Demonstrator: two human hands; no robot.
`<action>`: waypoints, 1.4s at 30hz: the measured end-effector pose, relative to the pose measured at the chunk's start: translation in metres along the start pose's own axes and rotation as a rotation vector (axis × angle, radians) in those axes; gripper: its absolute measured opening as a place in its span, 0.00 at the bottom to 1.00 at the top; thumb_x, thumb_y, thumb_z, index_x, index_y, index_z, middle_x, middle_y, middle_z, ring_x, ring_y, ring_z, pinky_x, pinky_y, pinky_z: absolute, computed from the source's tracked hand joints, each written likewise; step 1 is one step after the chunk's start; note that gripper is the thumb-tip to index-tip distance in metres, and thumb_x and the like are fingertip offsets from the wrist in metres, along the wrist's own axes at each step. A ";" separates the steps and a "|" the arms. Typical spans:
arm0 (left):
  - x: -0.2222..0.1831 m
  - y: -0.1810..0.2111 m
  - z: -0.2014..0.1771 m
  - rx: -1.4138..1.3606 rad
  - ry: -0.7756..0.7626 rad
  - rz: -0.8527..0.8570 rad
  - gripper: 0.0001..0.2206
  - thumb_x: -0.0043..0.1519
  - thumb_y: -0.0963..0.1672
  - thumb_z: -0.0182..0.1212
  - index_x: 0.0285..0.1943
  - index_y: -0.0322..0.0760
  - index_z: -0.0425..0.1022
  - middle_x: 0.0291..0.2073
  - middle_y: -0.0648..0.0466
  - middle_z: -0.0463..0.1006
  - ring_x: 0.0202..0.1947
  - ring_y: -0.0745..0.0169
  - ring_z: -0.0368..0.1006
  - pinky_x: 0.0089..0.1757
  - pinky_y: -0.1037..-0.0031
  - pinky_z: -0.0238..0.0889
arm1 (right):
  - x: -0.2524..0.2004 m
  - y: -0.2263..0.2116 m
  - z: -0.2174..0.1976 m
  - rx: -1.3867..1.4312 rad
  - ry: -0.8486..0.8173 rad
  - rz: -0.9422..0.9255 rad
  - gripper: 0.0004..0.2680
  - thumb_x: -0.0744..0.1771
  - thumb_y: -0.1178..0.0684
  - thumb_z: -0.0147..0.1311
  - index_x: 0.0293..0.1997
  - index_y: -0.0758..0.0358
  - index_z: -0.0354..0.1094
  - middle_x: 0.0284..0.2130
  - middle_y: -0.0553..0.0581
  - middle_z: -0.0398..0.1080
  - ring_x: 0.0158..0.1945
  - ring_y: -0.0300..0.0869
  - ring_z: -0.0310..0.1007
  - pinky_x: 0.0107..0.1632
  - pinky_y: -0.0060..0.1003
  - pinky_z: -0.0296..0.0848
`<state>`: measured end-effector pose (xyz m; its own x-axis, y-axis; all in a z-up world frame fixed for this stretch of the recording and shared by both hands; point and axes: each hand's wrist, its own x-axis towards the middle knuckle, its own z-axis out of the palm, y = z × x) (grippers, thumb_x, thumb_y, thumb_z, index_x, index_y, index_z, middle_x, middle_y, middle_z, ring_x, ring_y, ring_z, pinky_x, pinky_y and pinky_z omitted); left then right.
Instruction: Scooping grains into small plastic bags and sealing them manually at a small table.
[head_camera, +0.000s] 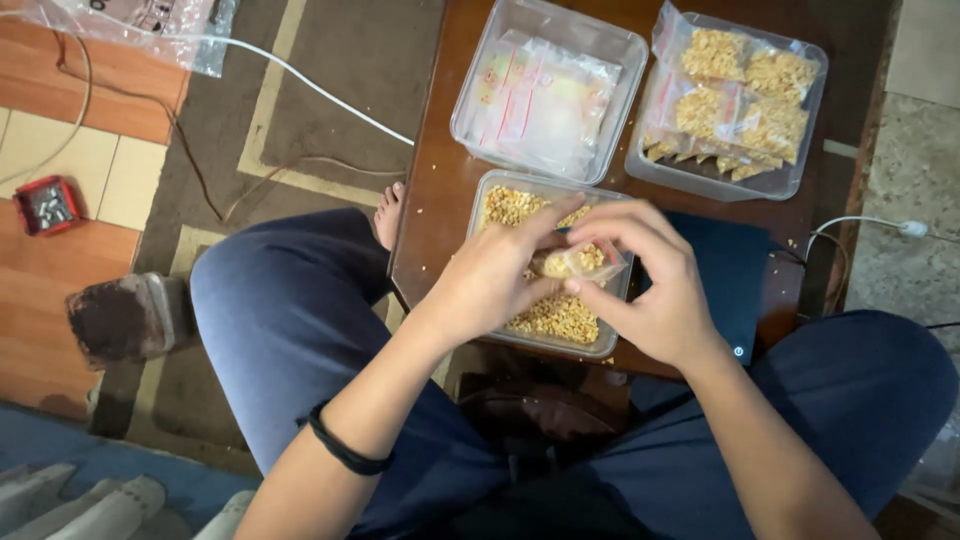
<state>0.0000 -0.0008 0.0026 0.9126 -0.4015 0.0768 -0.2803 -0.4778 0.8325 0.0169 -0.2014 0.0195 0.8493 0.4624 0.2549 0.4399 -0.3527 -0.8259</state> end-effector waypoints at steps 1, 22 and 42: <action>0.000 -0.006 0.002 -0.003 0.000 -0.006 0.35 0.55 0.40 0.71 0.72 0.32 0.61 0.44 0.44 0.84 0.44 0.38 0.81 0.45 0.49 0.71 | -0.002 0.003 0.001 0.003 -0.004 0.003 0.12 0.61 0.58 0.69 0.48 0.61 0.75 0.44 0.59 0.74 0.46 0.54 0.75 0.47 0.46 0.72; -0.005 -0.002 -0.027 -0.049 0.036 -0.079 0.15 0.59 0.45 0.69 0.53 0.38 0.78 0.30 0.40 0.83 0.35 0.32 0.81 0.36 0.51 0.74 | -0.009 0.017 -0.002 -0.206 -0.103 0.028 0.06 0.66 0.59 0.62 0.46 0.62 0.77 0.37 0.60 0.76 0.35 0.53 0.70 0.42 0.48 0.70; -0.005 -0.004 -0.022 -0.108 0.094 -0.032 0.12 0.59 0.44 0.69 0.49 0.36 0.77 0.33 0.38 0.83 0.38 0.29 0.80 0.37 0.50 0.74 | -0.012 0.032 0.000 -0.168 -0.097 0.006 0.04 0.67 0.61 0.62 0.43 0.61 0.77 0.35 0.57 0.76 0.34 0.49 0.70 0.41 0.43 0.70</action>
<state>0.0028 0.0206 0.0113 0.9460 -0.3099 0.0957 -0.2211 -0.4004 0.8893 0.0209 -0.2183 -0.0094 0.8234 0.5334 0.1934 0.4843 -0.4831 -0.7294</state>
